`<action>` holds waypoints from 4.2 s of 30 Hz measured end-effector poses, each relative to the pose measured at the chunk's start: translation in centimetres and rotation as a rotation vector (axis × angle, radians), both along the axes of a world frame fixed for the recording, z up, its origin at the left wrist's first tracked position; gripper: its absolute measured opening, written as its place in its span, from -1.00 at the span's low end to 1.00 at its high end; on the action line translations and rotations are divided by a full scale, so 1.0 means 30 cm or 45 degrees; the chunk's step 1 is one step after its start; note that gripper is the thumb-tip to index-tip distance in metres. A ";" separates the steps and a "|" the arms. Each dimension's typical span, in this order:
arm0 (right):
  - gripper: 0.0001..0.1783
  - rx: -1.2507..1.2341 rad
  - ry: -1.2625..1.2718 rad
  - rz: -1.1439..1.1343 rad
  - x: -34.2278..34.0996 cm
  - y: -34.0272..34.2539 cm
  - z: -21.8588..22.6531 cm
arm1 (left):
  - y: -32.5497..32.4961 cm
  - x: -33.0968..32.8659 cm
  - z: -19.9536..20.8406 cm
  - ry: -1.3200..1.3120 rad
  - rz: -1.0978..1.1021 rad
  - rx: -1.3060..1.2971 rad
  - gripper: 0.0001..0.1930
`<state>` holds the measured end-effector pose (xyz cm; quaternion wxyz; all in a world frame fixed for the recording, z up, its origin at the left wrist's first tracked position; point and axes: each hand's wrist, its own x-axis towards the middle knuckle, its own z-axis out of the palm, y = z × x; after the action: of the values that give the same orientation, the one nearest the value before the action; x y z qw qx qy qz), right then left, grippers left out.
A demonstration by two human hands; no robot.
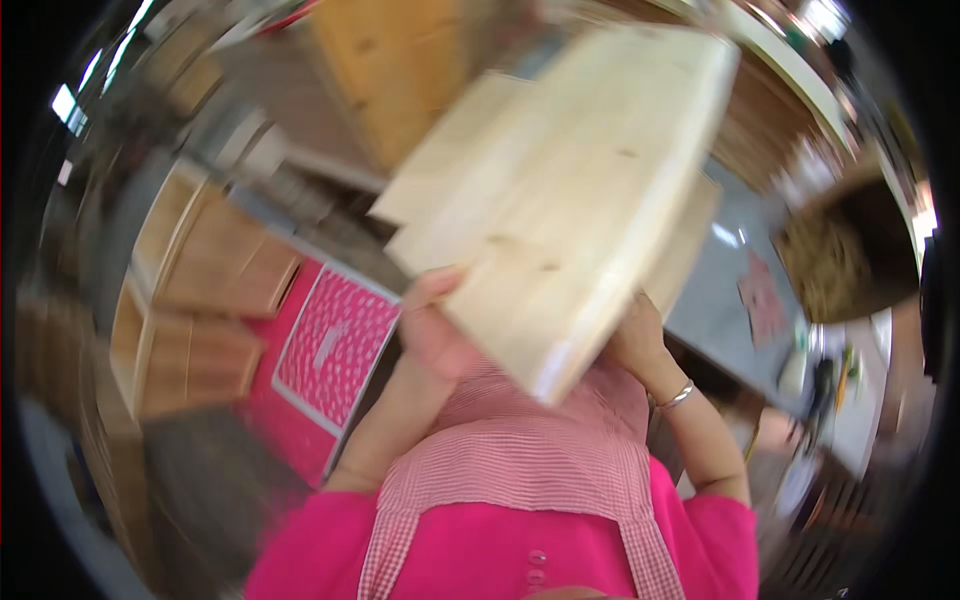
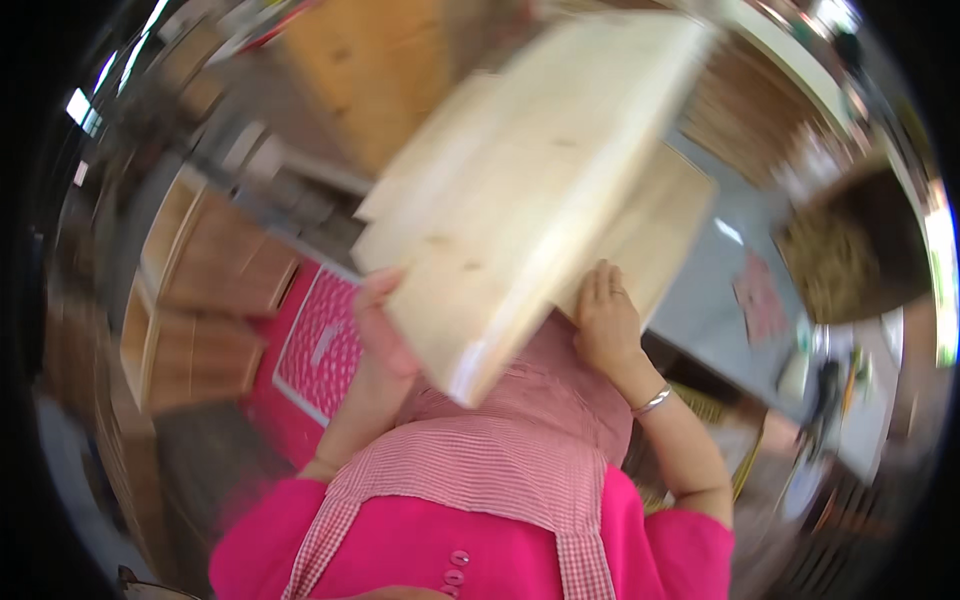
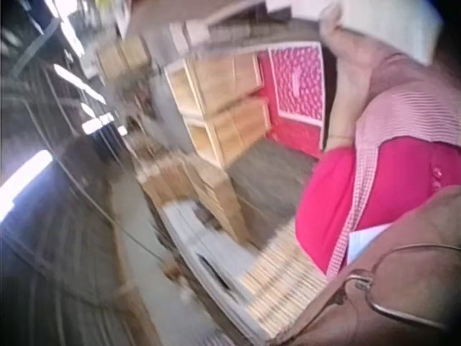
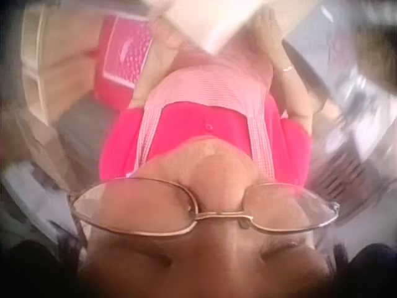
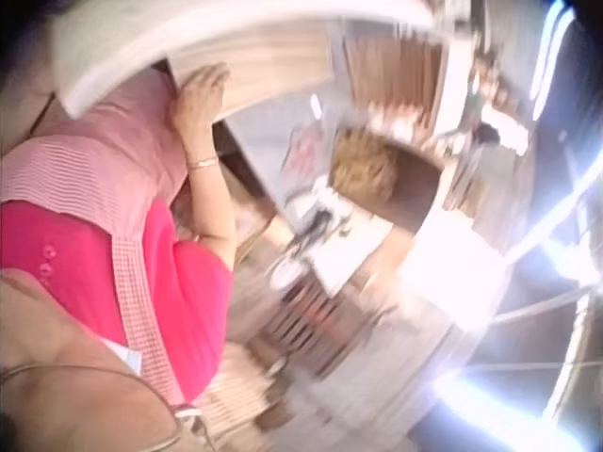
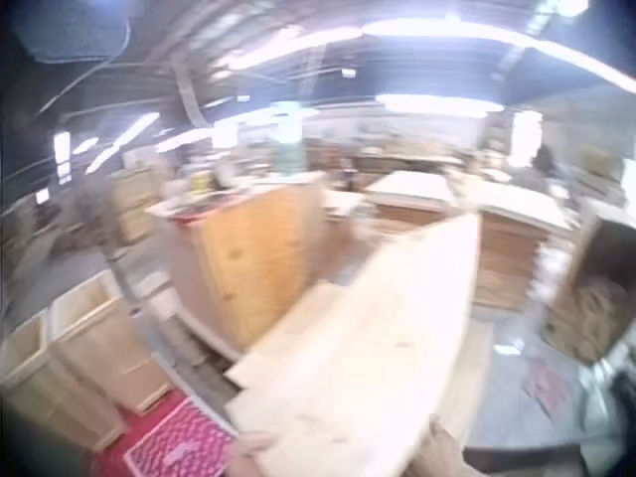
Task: The recorder assembles wooden boxes by applying glue to the edges of wooden planks and fitting them together.
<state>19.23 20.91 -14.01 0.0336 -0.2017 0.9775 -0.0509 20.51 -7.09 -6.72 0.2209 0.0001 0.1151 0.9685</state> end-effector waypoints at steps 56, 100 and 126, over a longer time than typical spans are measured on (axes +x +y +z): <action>-0.40 -0.762 0.266 -0.339 0.032 0.429 -0.035 | 0.332 -0.126 -0.142 0.995 0.157 -2.273 -0.67; -0.45 -0.008 0.046 -1.548 0.876 0.645 -0.246 | 0.372 -0.171 -0.188 0.941 0.151 -1.917 -0.53; -0.64 0.232 0.294 -2.036 0.953 0.875 0.074 | 0.357 -0.162 -0.179 0.799 0.169 -1.834 -0.58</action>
<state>47.81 47.16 -11.78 -0.0976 0.5570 0.8237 0.0415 15.66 3.62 -12.10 0.0656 0.1235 0.7709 0.6214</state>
